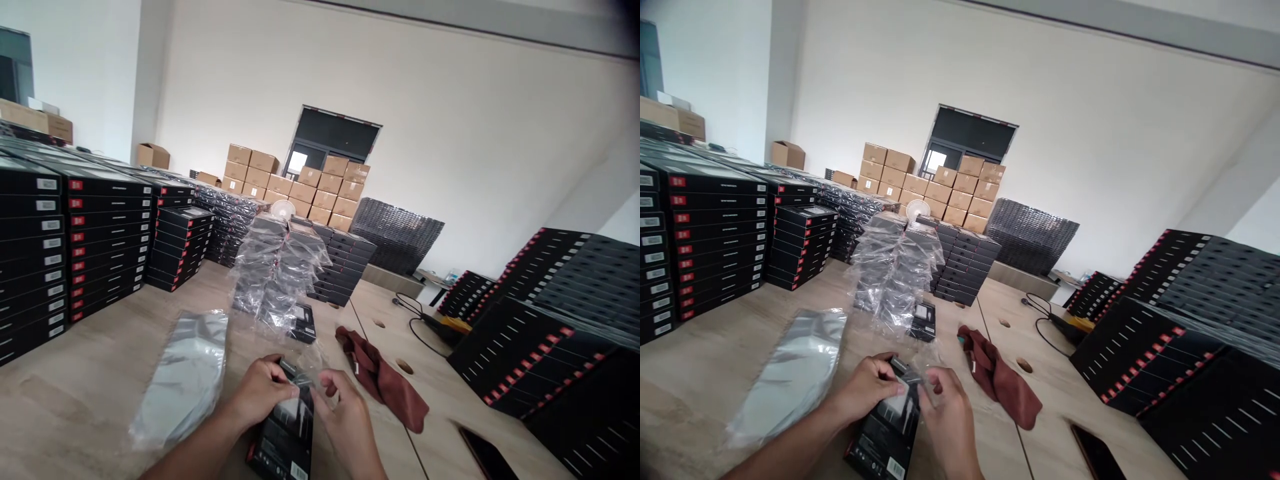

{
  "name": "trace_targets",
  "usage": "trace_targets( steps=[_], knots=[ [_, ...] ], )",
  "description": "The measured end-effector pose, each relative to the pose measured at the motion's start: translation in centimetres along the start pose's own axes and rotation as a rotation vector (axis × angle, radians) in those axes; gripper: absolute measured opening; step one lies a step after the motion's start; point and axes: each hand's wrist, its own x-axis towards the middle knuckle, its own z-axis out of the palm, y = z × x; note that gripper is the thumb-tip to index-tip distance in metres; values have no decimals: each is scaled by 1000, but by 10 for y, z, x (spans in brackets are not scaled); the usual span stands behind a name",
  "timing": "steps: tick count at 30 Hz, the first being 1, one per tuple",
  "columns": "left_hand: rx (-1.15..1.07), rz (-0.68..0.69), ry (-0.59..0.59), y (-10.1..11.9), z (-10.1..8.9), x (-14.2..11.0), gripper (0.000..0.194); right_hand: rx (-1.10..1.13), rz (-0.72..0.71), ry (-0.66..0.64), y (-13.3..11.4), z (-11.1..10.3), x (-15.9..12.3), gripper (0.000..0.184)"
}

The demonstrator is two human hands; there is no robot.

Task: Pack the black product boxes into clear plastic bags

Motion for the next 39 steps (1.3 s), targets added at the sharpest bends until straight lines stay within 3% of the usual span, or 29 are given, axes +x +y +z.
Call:
trace_targets(
  steps=[4, 8, 12, 13, 17, 20, 24, 27, 33, 39],
  knots=[
    [31, 1, 28, 1, -1, 0, 17, -107, -21, -3, 5, 1, 0, 23],
    [28, 3, -23, -2, -2, -1, 19, -124, 32, 190, 22, -7, 3, 19],
    [-213, -114, -34, 0, -11, -2, 69, -104, 60, 263, 34, -10, 4, 32],
    [-296, -168, -56, 2, -15, -3, 75, -96, 66, 256, 35, -10, 4, 34],
    [-529, -296, -338, 13, -29, -9, 59, -60, 77, 203, 33, -5, 3, 41],
    [-408, -325, -483, 16, -27, -14, 58, -13, 76, 161, 29, -2, 1, 41],
    [-215, -331, -403, 14, -17, -13, 59, 78, 59, 83, 27, 5, 0, 35],
    [-190, -311, -323, 12, -16, -11, 59, 114, 36, 40, 28, 11, 0, 34],
    [-266, -308, -384, 10, -19, -10, 69, 84, 55, 51, 24, 17, -2, 29],
    [-145, -200, -289, 8, -12, -11, 57, 59, 32, 61, 22, 14, -4, 23]
  ],
)
